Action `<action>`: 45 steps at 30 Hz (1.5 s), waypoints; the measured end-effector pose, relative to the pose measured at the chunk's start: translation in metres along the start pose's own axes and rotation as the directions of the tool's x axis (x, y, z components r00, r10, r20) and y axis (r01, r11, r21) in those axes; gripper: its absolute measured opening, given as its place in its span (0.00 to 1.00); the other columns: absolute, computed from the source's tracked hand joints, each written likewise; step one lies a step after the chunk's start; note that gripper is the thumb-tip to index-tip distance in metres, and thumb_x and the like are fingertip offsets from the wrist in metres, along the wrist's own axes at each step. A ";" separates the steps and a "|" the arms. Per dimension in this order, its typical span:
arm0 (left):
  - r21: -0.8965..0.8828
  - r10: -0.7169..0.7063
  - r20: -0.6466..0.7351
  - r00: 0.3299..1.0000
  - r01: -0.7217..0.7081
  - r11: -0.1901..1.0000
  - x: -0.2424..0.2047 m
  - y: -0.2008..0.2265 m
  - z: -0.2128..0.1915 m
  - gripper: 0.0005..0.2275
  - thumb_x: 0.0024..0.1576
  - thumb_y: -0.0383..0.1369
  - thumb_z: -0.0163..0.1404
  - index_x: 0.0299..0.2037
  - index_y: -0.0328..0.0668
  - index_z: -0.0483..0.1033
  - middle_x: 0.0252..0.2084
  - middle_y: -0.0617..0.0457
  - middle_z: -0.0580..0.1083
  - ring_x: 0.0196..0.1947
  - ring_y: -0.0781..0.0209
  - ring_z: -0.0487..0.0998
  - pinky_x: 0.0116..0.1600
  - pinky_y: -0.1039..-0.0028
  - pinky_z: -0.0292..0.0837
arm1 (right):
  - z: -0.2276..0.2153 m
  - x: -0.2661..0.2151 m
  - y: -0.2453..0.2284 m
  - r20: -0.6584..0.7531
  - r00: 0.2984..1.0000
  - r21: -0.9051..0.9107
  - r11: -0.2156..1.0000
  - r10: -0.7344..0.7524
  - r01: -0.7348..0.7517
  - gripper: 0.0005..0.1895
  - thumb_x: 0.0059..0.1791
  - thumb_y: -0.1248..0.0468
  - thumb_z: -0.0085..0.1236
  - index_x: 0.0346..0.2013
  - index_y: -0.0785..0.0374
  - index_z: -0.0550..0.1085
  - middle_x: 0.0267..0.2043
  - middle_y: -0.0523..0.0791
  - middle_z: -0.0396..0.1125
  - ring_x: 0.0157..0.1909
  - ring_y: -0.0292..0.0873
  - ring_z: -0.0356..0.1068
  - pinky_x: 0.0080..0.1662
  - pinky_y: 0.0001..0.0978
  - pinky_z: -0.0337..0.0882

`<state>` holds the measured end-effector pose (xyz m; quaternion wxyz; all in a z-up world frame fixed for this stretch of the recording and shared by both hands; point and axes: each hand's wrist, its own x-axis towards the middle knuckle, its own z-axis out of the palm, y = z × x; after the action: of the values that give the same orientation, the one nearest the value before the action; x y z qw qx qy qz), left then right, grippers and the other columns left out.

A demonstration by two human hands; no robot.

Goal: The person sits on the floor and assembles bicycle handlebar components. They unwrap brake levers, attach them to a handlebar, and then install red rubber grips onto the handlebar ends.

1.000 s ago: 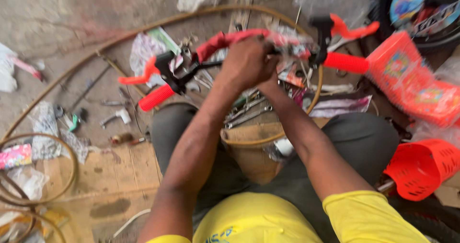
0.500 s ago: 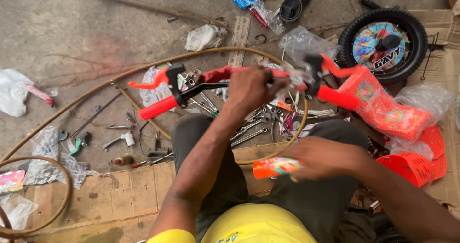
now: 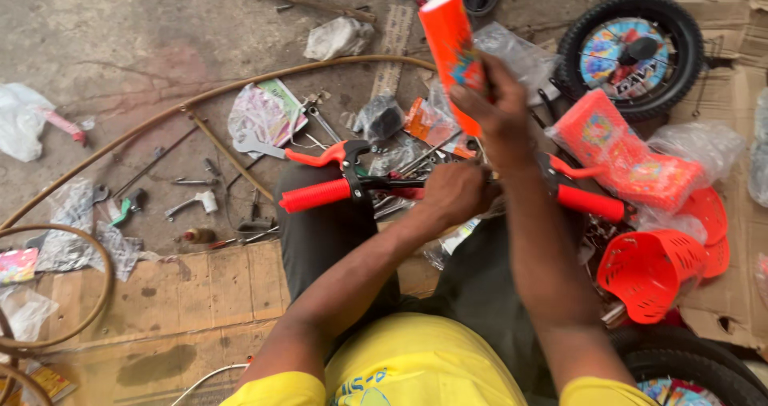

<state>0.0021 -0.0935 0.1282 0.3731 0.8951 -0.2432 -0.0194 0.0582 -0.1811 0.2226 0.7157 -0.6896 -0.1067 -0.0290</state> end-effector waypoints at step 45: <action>-0.745 -0.220 -0.474 0.852 -0.256 0.616 0.044 -0.075 -0.050 0.08 0.65 0.34 0.56 0.45 0.36 0.78 0.47 0.53 0.75 0.46 0.67 0.79 0.51 0.74 0.81 | -0.014 0.003 0.083 0.064 0.998 0.093 0.996 0.011 -0.017 0.30 0.57 0.63 0.59 0.73 0.63 0.62 0.68 0.47 0.64 0.60 0.39 0.70 0.59 0.31 0.75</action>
<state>0.0832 -0.0348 0.1195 0.7780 0.6064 -0.1080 0.1238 0.0781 -0.1909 0.1418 0.7435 -0.6568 -0.1257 0.0032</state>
